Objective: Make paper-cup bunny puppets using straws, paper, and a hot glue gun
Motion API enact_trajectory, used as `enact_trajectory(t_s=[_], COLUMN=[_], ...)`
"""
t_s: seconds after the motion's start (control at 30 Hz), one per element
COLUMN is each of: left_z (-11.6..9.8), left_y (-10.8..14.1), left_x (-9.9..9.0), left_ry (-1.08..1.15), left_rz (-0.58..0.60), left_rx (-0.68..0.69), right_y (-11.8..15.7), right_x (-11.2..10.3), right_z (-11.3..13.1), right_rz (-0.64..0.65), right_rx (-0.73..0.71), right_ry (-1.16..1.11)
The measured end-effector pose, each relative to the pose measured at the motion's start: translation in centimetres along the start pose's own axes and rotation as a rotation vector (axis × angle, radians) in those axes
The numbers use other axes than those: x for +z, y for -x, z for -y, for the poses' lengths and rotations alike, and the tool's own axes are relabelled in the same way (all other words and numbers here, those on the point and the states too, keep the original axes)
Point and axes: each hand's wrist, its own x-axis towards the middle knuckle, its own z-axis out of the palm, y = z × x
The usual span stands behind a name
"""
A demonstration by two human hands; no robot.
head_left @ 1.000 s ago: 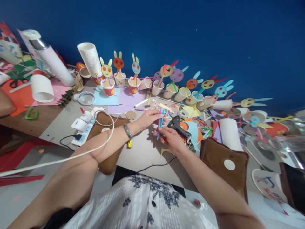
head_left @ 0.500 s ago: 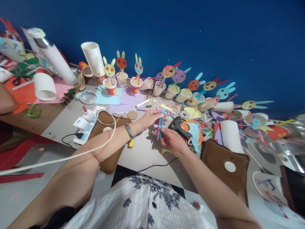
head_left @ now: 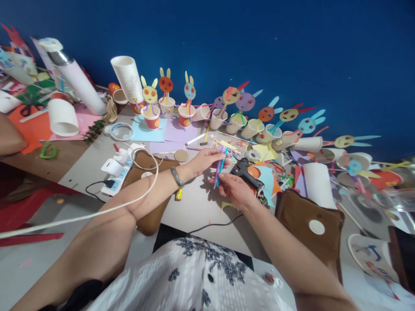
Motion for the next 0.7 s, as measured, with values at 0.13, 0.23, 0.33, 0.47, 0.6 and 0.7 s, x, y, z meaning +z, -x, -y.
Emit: enact_trajectory(t_s=[0.13,0.23,0.33,0.47,0.6,0.7], left_z=[0.15,0.14,0.03,-0.02,0.14,0.25], left_y=[-0.07,-0.17,-0.16,-0.07,-0.12,-0.19], left_x=[-0.05,0.01,0.1,0.08,-0.06,-0.12], left_ry=[0.009,-0.01,-0.024,-0.038,-0.061,-0.06], left_rz=[0.004,0.007,-0.002,0.009,0.018,0.026], left_rx=[0.014,0.022,0.022,0.022,0.037,0.045], right_y=[0.01,0.01,0.07,0.21,0.26,0.12], right_x=[-0.02,-0.09,-0.16,-0.28,-0.59,-0.79], right_z=[-0.1,-0.17,-0.1,0.16,0.36,0.34], right_rz=[0.01,0.018,0.013,0.033,0.069,0.056], right_rx=[0.006,0.006,0.014,0.021,0.018,-0.014], right_ry=[-0.012,-0.022,-0.026,-0.025,0.011,0.085])
